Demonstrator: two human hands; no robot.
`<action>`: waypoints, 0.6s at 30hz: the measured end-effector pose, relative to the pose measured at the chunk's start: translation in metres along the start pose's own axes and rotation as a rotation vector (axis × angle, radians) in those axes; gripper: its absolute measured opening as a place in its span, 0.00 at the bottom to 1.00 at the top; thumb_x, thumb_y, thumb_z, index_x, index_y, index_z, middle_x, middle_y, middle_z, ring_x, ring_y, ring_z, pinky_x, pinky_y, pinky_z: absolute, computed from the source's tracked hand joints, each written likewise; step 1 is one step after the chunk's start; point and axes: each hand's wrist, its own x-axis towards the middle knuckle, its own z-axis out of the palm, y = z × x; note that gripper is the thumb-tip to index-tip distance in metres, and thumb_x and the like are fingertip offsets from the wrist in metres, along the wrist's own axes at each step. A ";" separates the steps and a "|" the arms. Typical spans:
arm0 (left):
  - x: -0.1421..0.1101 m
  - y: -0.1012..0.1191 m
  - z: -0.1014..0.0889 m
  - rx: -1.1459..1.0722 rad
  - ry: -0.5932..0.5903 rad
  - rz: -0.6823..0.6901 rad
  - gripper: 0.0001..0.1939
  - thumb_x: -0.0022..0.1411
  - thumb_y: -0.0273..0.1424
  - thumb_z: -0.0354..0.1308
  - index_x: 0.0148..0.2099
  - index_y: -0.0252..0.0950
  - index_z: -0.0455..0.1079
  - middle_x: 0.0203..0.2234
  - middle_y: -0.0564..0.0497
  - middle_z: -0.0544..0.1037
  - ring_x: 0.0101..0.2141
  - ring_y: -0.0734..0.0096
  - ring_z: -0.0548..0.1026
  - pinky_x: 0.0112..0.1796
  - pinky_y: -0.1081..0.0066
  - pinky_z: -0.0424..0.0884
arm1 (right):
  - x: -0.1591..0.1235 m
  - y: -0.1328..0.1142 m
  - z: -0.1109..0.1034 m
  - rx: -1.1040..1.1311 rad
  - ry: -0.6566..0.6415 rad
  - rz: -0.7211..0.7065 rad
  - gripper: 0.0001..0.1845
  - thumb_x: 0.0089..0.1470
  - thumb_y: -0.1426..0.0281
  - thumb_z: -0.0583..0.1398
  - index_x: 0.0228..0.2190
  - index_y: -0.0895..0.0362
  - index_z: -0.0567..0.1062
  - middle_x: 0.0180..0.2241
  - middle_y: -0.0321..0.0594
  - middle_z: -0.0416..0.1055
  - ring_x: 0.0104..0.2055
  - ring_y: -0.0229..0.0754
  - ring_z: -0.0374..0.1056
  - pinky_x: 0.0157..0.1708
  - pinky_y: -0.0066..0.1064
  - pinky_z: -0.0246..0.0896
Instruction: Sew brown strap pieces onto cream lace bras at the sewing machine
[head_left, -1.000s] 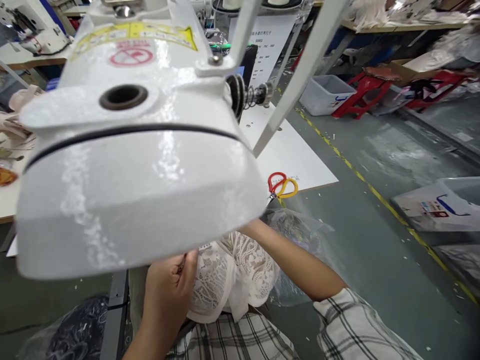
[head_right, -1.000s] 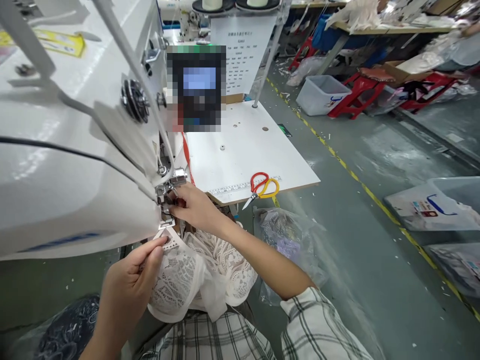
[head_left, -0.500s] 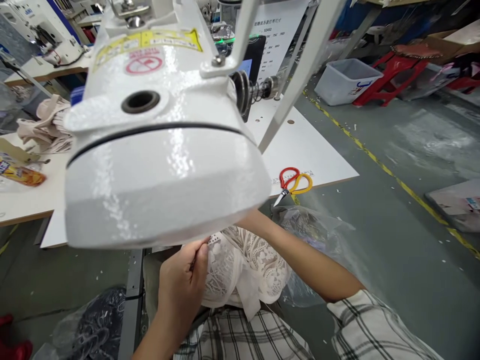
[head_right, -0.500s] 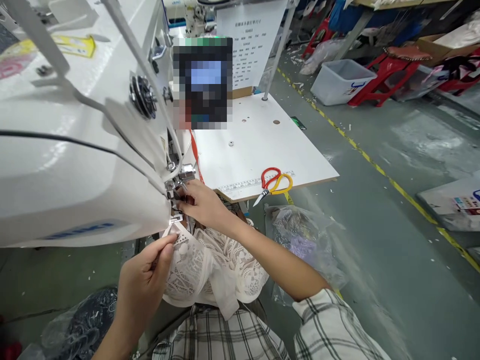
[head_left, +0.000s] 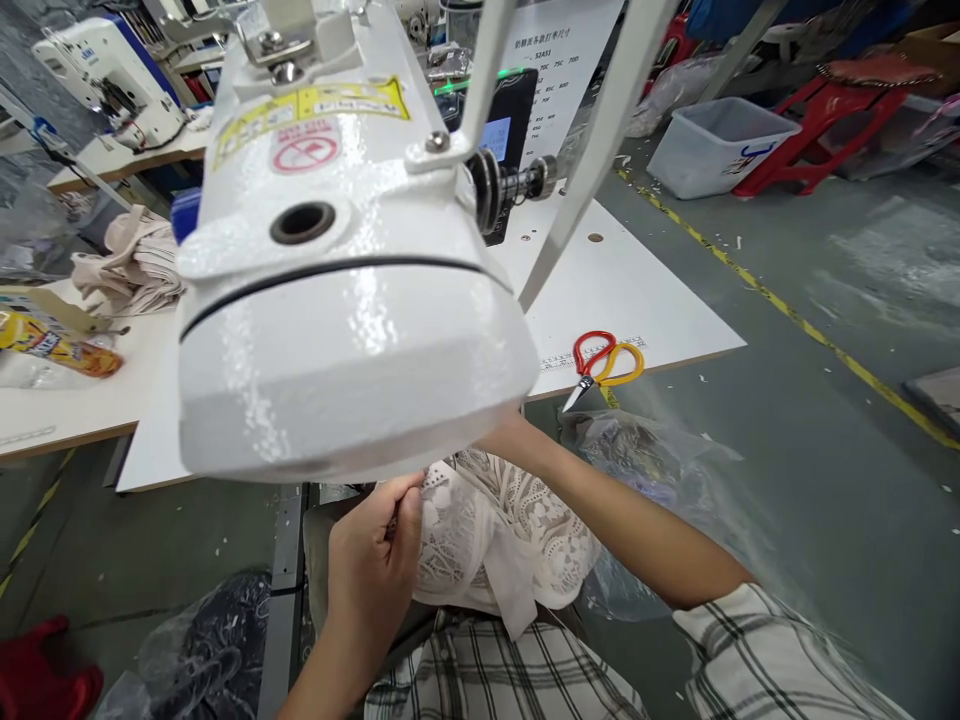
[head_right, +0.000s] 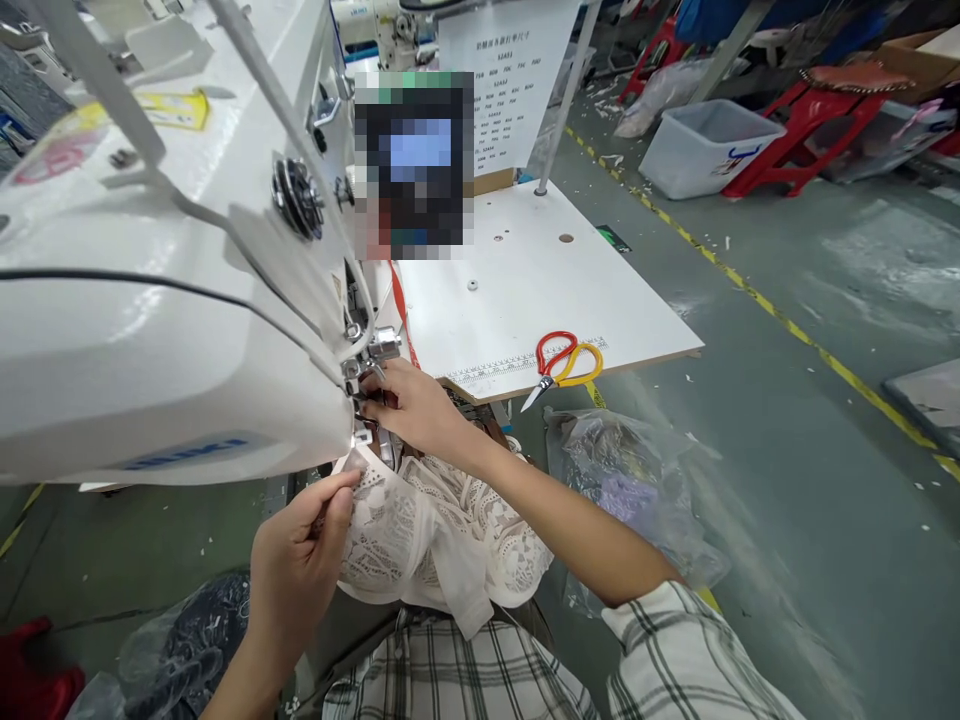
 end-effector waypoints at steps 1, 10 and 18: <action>0.000 0.000 0.000 -0.002 -0.001 -0.003 0.14 0.68 0.32 0.51 0.49 0.41 0.76 0.41 0.51 0.83 0.37 0.67 0.81 0.34 0.75 0.75 | 0.000 0.000 0.000 0.012 0.000 0.002 0.04 0.52 0.75 0.60 0.30 0.54 0.75 0.33 0.38 0.69 0.38 0.44 0.68 0.40 0.37 0.67; -0.003 -0.006 -0.003 0.004 0.040 -0.060 0.14 0.67 0.34 0.52 0.49 0.40 0.75 0.35 0.51 0.83 0.30 0.70 0.79 0.29 0.75 0.72 | -0.001 -0.002 0.003 0.108 0.009 0.024 0.04 0.50 0.75 0.59 0.29 0.55 0.74 0.37 0.41 0.69 0.41 0.44 0.67 0.38 0.34 0.65; -0.004 -0.003 0.005 0.014 0.042 -0.028 0.14 0.68 0.34 0.51 0.51 0.39 0.73 0.39 0.49 0.82 0.34 0.69 0.79 0.31 0.75 0.72 | -0.008 0.000 0.002 0.135 0.020 0.015 0.05 0.53 0.69 0.58 0.27 0.57 0.72 0.38 0.41 0.70 0.37 0.41 0.66 0.36 0.34 0.62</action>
